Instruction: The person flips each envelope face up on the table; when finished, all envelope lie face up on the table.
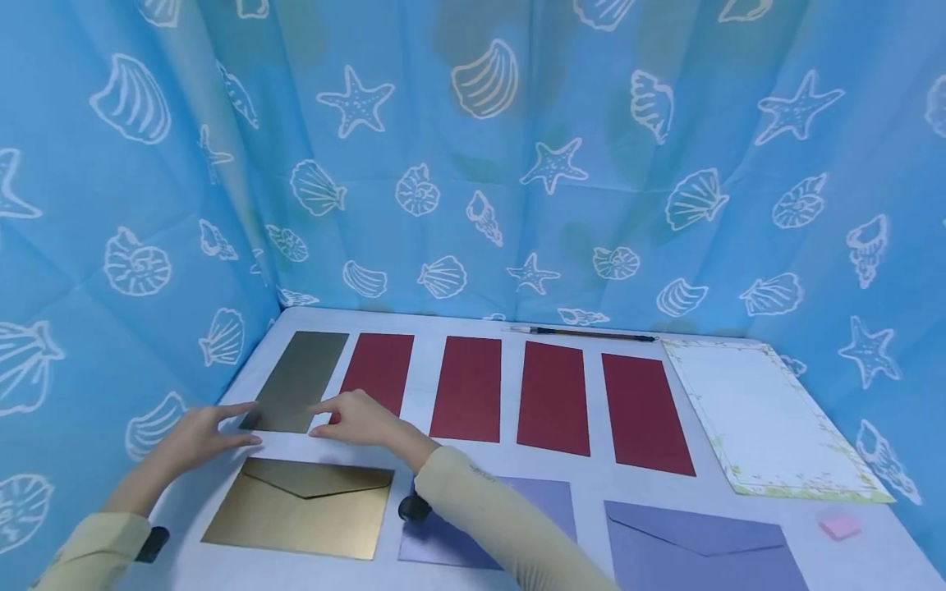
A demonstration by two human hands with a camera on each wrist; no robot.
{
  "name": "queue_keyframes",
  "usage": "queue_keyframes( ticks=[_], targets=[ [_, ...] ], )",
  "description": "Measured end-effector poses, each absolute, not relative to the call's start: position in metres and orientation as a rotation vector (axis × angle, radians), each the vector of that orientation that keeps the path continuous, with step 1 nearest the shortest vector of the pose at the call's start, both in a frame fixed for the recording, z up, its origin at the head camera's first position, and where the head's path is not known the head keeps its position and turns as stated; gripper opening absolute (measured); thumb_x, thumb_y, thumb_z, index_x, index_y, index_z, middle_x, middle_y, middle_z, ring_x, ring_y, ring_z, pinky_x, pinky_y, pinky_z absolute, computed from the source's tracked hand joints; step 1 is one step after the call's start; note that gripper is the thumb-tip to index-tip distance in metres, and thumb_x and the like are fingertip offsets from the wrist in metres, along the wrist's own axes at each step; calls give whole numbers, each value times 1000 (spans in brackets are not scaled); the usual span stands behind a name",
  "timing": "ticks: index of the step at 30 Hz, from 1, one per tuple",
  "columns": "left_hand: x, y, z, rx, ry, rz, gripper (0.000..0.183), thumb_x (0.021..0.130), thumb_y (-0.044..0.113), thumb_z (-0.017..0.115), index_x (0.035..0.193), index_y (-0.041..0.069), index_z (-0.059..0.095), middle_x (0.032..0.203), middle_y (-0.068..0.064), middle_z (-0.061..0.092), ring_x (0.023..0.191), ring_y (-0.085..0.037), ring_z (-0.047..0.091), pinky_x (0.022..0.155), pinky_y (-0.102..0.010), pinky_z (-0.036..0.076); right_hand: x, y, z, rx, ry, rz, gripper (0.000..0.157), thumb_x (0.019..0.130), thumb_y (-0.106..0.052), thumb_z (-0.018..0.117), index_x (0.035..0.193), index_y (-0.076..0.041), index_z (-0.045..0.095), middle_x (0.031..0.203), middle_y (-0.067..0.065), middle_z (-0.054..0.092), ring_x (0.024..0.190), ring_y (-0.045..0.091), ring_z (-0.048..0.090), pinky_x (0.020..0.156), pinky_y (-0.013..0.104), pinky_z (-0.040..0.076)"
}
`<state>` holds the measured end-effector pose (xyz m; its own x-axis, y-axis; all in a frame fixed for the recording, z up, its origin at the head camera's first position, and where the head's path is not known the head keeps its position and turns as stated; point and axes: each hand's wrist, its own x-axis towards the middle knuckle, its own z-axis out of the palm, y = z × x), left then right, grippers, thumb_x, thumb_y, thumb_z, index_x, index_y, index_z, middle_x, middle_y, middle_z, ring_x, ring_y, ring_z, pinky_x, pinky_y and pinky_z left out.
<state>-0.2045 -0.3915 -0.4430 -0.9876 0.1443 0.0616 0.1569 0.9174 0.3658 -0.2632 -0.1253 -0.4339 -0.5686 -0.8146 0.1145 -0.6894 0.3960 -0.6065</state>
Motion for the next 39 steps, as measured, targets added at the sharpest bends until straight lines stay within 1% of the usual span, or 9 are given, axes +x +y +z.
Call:
queue_keyframes(
  ticks=[3,5,10,14,20,24,27,30,39],
  targets=[
    [-207,-391,-442,-230,-3078,-554,71,74,34,82,125,-8,58,120,-39,54,77,-34,60,48,-27,41,-262,-135,-435,-1293,2467,-882,41,94,-22,64,132,-8,60,84,2,69,59,0,52,54,10,41],
    [-210,-390,-442,-199,-3103,-533,77,73,40,82,127,-8,57,123,-39,51,93,-43,59,53,-28,44,-262,-139,-434,-1262,2481,-850,41,95,-23,64,133,-10,59,79,0,67,56,0,50,52,11,40],
    [-217,-388,-446,-133,-3142,-520,88,71,47,81,131,-10,52,127,-40,48,106,-51,54,69,-43,55,-264,-143,-431,-1223,2512,-772,42,95,-25,63,135,-12,58,59,-2,53,42,8,33,46,14,37],
    [-221,-390,-451,-106,-3165,-558,95,70,51,81,133,-11,48,129,-40,46,117,-56,44,84,-58,49,-264,-143,-434,-1213,2493,-731,42,97,-21,60,137,-12,56,58,-2,50,41,7,30,46,15,37],
    [-226,-391,-456,-212,-3117,-555,94,70,49,81,133,-13,48,131,-39,46,119,-54,44,88,-60,46,-267,-143,-442,-1181,2486,-716,43,95,-10,57,138,-13,54,54,-1,46,39,8,35,42,15,36],
    [-227,-391,-456,-245,-3089,-510,93,70,47,82,131,-13,49,129,-39,47,117,-54,46,88,-60,46,-268,-146,-443,-1194,2480,-704,44,95,-10,58,139,-12,53,67,0,53,39,8,35,42,15,37],
    [-227,-390,-457,-262,-3076,-478,92,70,48,82,131,-12,50,129,-38,48,117,-53,48,88,-59,47,-270,-147,-441,-1188,2474,-703,45,95,-11,59,140,-13,52,103,-1,65,39,8,36,43,15,38],
    [-227,-389,-458,-265,-3075,-479,93,70,49,81,131,-12,49,130,-38,47,118,-54,46,88,-60,46,-269,-149,-441,-1184,2481,-695,45,95,-13,59,140,-14,53,133,-2,57,40,8,36,44,15,39],
    [-230,-389,-463,-265,-3085,-481,85,73,45,80,132,-9,52,131,-36,47,120,-55,44,88,-60,46,-270,-156,-442,-1207,2522,-536,46,96,-15,58,141,-13,51,121,-3,63,43,6,35,44,15,37]
  ],
)
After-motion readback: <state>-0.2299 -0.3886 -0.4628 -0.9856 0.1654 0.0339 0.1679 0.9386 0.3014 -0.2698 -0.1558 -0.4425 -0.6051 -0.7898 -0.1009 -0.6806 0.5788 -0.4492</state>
